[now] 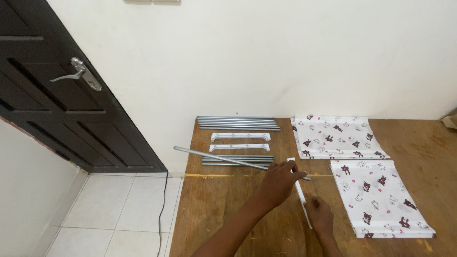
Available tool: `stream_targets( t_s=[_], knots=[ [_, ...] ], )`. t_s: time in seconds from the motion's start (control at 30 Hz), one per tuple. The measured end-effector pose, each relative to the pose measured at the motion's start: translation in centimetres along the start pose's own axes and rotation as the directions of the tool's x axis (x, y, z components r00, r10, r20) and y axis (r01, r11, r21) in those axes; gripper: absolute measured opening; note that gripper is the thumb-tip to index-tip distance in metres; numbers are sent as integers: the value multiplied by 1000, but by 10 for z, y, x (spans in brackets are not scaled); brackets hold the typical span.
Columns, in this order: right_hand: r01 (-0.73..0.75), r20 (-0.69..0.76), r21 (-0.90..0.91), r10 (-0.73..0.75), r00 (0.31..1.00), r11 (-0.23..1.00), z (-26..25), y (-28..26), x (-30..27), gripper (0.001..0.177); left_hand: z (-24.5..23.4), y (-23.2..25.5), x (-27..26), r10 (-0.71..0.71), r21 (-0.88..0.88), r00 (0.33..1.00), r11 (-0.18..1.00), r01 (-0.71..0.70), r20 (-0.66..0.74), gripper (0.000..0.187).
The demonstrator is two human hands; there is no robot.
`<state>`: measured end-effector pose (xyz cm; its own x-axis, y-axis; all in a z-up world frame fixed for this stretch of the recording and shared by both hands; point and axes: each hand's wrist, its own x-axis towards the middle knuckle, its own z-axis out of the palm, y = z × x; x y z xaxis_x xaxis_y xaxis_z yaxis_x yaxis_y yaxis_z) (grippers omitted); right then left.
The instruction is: The person assembles a small fabric-covered shelf by inserting metal rods into the frame and attaching fabric panels. They repeatedly insert and remove rods to adjust the structure, then place fabric panels onto the frame and secure them.
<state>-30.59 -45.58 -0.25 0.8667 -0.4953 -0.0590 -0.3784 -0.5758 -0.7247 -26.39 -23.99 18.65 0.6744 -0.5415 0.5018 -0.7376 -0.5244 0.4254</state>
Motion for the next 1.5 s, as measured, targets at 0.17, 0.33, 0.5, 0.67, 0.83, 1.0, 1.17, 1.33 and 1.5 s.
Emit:
stream_targets(
  t_s=[0.17, 0.33, 0.5, 0.67, 0.83, 1.0, 1.17, 1.33, 1.5],
  knots=[
    [-202, 218, 684, 67, 974, 701, -66, -112, 0, 42, 3, -1, 9, -43, 43, 998, 998, 45, -50, 35],
    [-52, 171, 747, -116, 978, 663, -102, -171, -9, 21, 0, -2, 21, -7, 46, 985, 999, 15, -171, 34],
    [36, 7, 776, -66, 998, 630, -119, -173, 2, 14, -22, -18, 19, -241, 161, 946, 947, 278, -218, 12],
    [176, -147, 863, -97, 984, 474, -158, -156, 12, 15, -93, -55, -24, -360, 228, 650, 733, 641, -669, 36],
    [151, -119, 880, -100, 988, 451, -150, -163, 9, 16, -112, -49, -50, -623, -215, 432, 699, 682, -653, 56],
    [108, -122, 886, 1, 993, 450, -138, -186, 9, 15, -107, -42, -55, -661, -450, 374, 732, 512, -650, 63],
    [119, -146, 859, 16, 989, 499, -130, -201, 39, 12, -106, -68, -48, -789, -707, 262, 614, 351, -556, 45],
    [152, -158, 827, -35, 987, 541, -108, -206, 78, 11, -111, -105, -39, -835, -770, 316, 542, 335, -450, 46],
    [62, -27, 756, -64, 998, 652, -76, -205, 127, 20, -109, -161, -29, -880, -693, 277, 475, 542, -387, 47]
  ],
)
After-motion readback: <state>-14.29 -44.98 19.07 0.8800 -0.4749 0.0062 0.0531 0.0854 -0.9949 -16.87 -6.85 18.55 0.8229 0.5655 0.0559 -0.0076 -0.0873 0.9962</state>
